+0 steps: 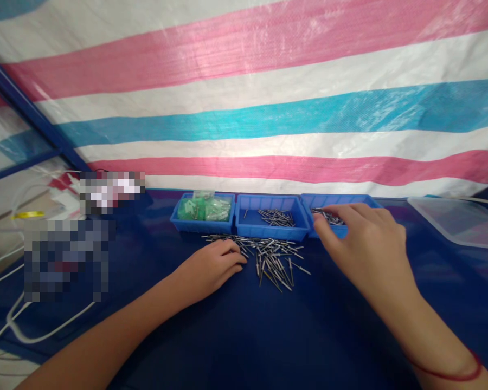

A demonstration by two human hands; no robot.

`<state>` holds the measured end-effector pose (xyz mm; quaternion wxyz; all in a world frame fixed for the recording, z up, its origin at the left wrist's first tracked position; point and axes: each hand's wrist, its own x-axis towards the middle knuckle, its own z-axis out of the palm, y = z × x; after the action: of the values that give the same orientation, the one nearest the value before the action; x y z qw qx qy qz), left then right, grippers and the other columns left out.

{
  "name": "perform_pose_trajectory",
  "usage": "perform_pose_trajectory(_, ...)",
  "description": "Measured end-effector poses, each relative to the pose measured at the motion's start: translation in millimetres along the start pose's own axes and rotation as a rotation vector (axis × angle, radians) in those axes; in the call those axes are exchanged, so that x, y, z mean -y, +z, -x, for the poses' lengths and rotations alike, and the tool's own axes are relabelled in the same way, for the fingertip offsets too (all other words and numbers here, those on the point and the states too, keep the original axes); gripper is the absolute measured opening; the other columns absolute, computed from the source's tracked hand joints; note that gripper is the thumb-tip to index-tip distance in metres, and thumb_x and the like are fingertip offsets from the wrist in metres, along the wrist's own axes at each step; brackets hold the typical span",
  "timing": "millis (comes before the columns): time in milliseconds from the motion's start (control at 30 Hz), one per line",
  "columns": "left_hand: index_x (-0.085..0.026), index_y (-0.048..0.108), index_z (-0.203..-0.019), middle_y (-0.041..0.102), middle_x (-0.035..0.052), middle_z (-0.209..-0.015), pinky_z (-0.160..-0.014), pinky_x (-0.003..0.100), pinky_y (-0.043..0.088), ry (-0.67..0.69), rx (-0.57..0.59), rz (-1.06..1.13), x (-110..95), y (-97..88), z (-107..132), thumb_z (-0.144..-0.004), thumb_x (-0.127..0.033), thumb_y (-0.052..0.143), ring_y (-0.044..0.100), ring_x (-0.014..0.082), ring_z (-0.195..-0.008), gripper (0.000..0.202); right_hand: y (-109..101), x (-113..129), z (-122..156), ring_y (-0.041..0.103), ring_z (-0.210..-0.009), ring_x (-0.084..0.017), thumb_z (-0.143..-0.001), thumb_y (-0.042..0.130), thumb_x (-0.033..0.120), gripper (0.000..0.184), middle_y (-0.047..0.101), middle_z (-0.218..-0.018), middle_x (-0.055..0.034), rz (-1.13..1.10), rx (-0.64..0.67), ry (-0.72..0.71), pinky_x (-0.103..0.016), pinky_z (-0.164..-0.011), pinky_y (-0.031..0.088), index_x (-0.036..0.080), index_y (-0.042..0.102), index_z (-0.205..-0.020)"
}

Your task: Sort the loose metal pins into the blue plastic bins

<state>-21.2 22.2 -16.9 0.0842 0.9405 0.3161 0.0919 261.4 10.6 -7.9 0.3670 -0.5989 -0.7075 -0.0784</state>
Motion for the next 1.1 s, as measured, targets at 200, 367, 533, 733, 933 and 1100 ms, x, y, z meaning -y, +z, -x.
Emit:
perform_pose_trajectory(200, -0.016, 0.062, -0.096, 0.06, 0.0062, -0.095, -0.079, 0.027, 0.045, 0.043, 0.01, -0.033, 4.1, -0.2, -1.1, -0.094, -0.018, 0.044, 0.056, 0.0166, -0.087, 0.018, 10.9, 35.2, 9.5, 0.06, -0.091, -0.03, -0.083, 0.056, 0.036, 0.022, 0.069, -0.093, -0.0097, 0.115, 0.041, -0.106, -0.045, -0.082, 0.043, 0.019, 0.069, -0.09)
perform_pose_trajectory(367, -0.015, 0.059, -0.092, 0.059, 0.0057, -0.094, -0.079, 0.029, 0.045, 0.067, -0.006, -0.083, 4.2, 3.9, -2.8, -0.093, -0.017, 0.045, 0.055, 0.0174, -0.086, 0.015, 20.5, 58.7, 21.6, 0.059, -0.091, -0.026, -0.086, 0.054, 0.032, 0.019, 0.068, -0.094, -0.0071, 0.01, 0.165, -0.179, -0.043, -0.082, 0.043, 0.021, 0.069, -0.09)
perform_pose_trajectory(533, -0.016, 0.06, -0.098, 0.058, 0.0058, -0.1, -0.082, 0.028, 0.045, 0.068, 0.0, -0.047, 6.1, -2.6, -0.9, -0.089, -0.018, 0.054, 0.056, 0.0175, -0.091, 0.011, 20.8, 66.5, 24.9, 0.059, -0.092, -0.025, -0.085, 0.055, 0.031, 0.018, 0.068, -0.095, -0.0071, -0.029, 0.232, -0.204, -0.042, -0.083, 0.043, 0.021, 0.069, -0.091)
perform_pose_trajectory(733, -0.017, 0.062, -0.098, 0.059, 0.0066, -0.099, -0.083, 0.032, 0.045, -0.005, 0.073, -0.047, 8.1, -18.6, 4.3, -0.087, -0.024, 0.058, 0.057, 0.0204, -0.093, 0.014, 19.7, 64.9, 23.1, 0.059, -0.091, -0.025, -0.085, 0.056, 0.03, 0.017, 0.069, -0.094, -0.0073, -0.04, 0.214, -0.205, -0.042, -0.082, 0.044, 0.021, 0.069, -0.09)
perform_pose_trajectory(933, -0.017, 0.063, -0.091, 0.061, 0.0052, -0.092, -0.08, 0.03, 0.046, -0.042, 0.114, -0.04, 10.6, -16.0, 3.3, -0.089, -0.019, 0.054, 0.059, 0.0188, -0.088, 0.009, 21.7, 69.0, 25.6, 0.058, -0.091, -0.025, -0.086, 0.055, 0.029, 0.016, 0.069, -0.093, -0.0072, -0.062, 0.253, -0.233, -0.042, -0.082, 0.043, 0.021, 0.069, -0.087)
perform_pose_trajectory(1100, -0.016, 0.062, -0.096, 0.062, 0.0062, -0.093, -0.081, 0.032, 0.046, -0.037, 0.098, -0.061, 10.2, -12.2, 2.5, -0.089, -0.02, 0.054, 0.059, 0.0205, -0.09, 0.012, 22.1, 71.8, 26.7, 0.057, -0.091, -0.024, -0.087, 0.055, 0.029, 0.016, 0.069, -0.093, -0.0067, -0.075, 0.294, -0.228, -0.042, -0.083, 0.043, 0.021, 0.069, -0.086)
